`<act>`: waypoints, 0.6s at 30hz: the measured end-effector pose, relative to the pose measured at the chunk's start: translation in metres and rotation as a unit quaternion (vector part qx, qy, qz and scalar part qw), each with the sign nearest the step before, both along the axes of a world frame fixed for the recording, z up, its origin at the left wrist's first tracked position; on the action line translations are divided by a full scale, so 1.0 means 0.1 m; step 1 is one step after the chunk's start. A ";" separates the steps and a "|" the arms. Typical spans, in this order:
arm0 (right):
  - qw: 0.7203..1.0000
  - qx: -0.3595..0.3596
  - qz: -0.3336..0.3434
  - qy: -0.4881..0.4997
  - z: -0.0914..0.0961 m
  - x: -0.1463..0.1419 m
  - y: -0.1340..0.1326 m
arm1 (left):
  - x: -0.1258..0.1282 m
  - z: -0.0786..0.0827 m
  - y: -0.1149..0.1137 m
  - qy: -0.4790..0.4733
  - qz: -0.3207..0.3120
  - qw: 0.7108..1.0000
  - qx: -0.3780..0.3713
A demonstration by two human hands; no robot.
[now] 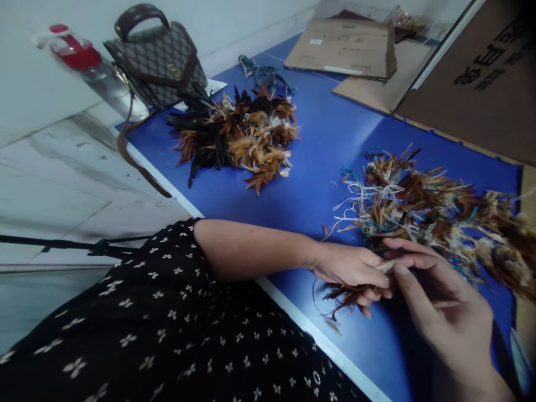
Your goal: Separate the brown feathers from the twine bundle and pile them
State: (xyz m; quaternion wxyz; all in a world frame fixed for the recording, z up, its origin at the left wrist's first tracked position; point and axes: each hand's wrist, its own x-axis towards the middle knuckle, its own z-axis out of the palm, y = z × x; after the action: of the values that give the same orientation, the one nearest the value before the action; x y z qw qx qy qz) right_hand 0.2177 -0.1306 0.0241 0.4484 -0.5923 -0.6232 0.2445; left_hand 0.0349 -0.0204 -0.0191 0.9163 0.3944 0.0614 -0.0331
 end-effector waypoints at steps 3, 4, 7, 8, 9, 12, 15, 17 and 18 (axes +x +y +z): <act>1.000 -0.017 0.001 0.014 -0.03 0.01 0.00 | 0.00 -0.02 -0.01 0.013 -0.001 1.000 0.001; 1.000 -0.018 0.004 0.013 -0.03 0.01 0.00 | 0.00 -0.02 -0.01 0.014 -0.001 1.000 0.004; 1.000 -0.006 0.012 0.002 0.00 -0.02 0.00 | 0.00 -0.01 -0.01 0.021 0.001 1.000 0.011; 1.000 0.000 0.009 -0.003 0.02 -0.03 0.00 | -0.01 0.00 0.00 0.022 0.000 1.000 0.010; 1.000 0.004 0.005 -0.009 0.04 -0.04 0.00 | -0.02 0.01 0.00 0.020 -0.001 1.000 0.006; 0.999 0.017 -0.006 -0.035 0.09 -0.02 0.01 | -0.06 0.09 0.04 0.002 -0.004 1.000 -0.014; 0.998 0.024 0.015 -0.048 0.10 0.03 0.01 | -0.09 0.17 0.08 0.003 -0.007 0.999 -0.038; 0.998 0.027 0.027 -0.046 0.07 0.07 0.00 | -0.11 0.19 0.09 0.004 -0.006 0.999 -0.054; 0.998 0.028 0.033 -0.042 0.05 0.09 0.00 | -0.11 0.20 0.09 0.005 -0.004 0.998 -0.063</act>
State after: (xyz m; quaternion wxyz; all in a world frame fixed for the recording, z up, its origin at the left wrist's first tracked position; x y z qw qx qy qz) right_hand 0.2266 -0.1307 0.0289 0.4300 -0.5685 -0.6673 0.2160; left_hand 0.0241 -0.0115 0.0005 0.9388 0.3361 0.0624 -0.0423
